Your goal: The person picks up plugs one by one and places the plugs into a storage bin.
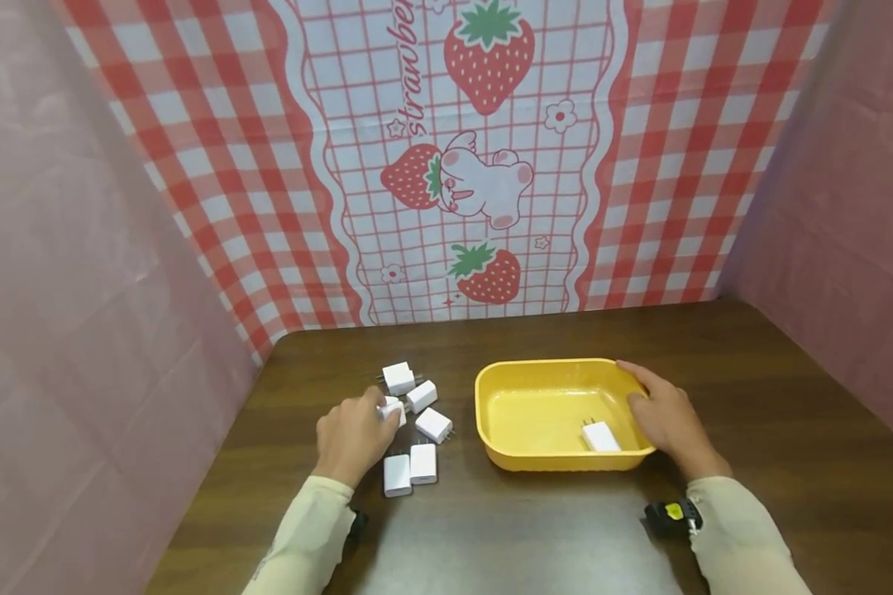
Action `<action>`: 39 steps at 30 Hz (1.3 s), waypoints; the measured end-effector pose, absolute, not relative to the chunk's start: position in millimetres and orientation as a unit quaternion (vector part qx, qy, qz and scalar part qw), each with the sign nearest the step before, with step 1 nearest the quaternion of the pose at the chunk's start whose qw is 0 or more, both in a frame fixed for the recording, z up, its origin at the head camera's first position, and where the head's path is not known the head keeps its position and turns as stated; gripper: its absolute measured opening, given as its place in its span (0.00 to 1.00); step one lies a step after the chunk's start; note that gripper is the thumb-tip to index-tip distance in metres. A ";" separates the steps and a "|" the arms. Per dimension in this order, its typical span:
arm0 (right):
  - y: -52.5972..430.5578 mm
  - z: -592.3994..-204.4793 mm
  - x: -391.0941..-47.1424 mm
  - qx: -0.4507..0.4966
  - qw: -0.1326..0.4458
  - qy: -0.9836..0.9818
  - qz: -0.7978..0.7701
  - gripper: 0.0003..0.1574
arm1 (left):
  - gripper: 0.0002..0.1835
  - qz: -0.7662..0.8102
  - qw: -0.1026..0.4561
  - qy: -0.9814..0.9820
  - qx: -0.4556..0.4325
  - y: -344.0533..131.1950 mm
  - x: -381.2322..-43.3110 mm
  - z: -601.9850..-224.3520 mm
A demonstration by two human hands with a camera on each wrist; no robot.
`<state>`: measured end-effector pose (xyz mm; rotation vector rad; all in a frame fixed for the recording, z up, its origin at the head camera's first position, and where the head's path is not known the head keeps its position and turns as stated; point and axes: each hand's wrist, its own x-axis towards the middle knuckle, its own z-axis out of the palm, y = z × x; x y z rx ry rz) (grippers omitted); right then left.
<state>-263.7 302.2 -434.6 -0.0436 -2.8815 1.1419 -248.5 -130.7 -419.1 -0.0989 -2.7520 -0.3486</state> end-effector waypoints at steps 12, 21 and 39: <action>307.2 -435.0 -264.4 -0.009 0.045 -0.927 0.371 0.36 | 0.16 -0.128 0.194 -0.972 -0.037 -124.9 -248.6 -420.8; 307.2 -436.0 -264.0 -0.011 0.048 -0.928 0.369 0.35 | 0.16 -0.130 0.214 -0.967 -0.047 -120.4 -246.9 -419.3; 305.8 -438.9 -267.6 -0.014 0.044 -0.926 0.374 0.35 | 0.15 -0.135 0.246 -0.957 -0.075 -99.1 -253.5 -401.2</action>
